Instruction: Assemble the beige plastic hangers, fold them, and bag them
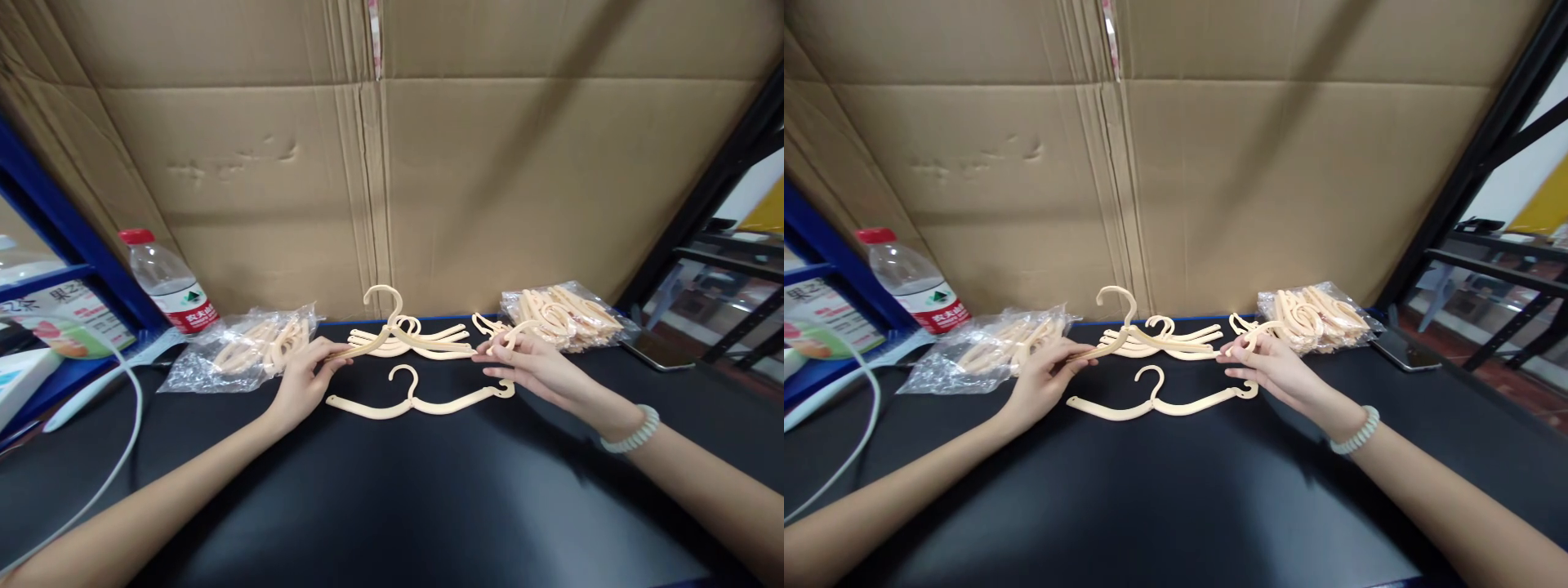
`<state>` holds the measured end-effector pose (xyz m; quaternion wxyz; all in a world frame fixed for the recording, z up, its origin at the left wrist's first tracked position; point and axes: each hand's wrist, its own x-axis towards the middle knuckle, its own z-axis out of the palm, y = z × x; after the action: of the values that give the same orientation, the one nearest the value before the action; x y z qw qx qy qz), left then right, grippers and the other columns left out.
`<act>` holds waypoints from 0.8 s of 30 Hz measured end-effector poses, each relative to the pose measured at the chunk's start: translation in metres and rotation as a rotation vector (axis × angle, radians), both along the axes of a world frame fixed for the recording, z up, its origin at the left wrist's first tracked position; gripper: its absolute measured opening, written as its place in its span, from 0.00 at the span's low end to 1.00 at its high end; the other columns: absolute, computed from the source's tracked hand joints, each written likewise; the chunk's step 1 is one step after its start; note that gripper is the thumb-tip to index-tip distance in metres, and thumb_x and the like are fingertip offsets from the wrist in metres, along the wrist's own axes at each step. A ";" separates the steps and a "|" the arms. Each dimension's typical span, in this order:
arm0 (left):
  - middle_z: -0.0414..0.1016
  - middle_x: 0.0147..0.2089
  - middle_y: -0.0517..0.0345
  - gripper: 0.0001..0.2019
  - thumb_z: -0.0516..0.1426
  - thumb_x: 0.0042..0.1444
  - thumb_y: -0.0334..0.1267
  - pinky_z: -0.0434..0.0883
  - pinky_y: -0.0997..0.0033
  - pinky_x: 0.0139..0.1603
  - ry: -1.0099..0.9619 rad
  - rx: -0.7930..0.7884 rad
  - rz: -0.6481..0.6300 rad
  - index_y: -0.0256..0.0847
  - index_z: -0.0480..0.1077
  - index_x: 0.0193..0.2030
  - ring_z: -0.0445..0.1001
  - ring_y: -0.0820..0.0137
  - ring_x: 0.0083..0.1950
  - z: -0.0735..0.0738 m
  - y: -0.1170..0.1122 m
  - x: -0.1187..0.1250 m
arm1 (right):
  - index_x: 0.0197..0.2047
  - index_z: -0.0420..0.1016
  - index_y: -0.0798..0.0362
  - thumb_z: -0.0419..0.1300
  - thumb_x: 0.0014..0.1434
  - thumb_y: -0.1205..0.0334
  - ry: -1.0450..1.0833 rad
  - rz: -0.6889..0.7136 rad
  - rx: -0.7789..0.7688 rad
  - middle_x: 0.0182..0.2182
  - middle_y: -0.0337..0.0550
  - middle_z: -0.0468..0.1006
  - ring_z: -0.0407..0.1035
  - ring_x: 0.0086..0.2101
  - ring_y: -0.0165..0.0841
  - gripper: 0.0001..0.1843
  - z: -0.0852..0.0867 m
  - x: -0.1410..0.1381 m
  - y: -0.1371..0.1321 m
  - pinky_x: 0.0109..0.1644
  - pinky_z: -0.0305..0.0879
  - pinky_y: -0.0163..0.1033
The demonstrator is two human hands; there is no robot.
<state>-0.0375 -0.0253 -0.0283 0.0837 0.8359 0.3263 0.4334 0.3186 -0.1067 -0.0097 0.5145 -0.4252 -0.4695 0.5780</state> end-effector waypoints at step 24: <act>0.77 0.35 0.55 0.08 0.54 0.62 0.31 0.72 0.68 0.39 -0.018 -0.036 -0.140 0.41 0.75 0.42 0.74 0.68 0.37 0.001 -0.007 0.005 | 0.37 0.73 0.55 0.69 0.53 0.58 0.009 0.208 -0.172 0.38 0.51 0.82 0.77 0.42 0.41 0.13 -0.003 0.001 -0.003 0.49 0.73 0.42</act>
<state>-0.0327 -0.0319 -0.0271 0.1316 0.8510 0.2741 0.4283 0.3196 -0.1093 -0.0128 0.4155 -0.4142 -0.4572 0.6683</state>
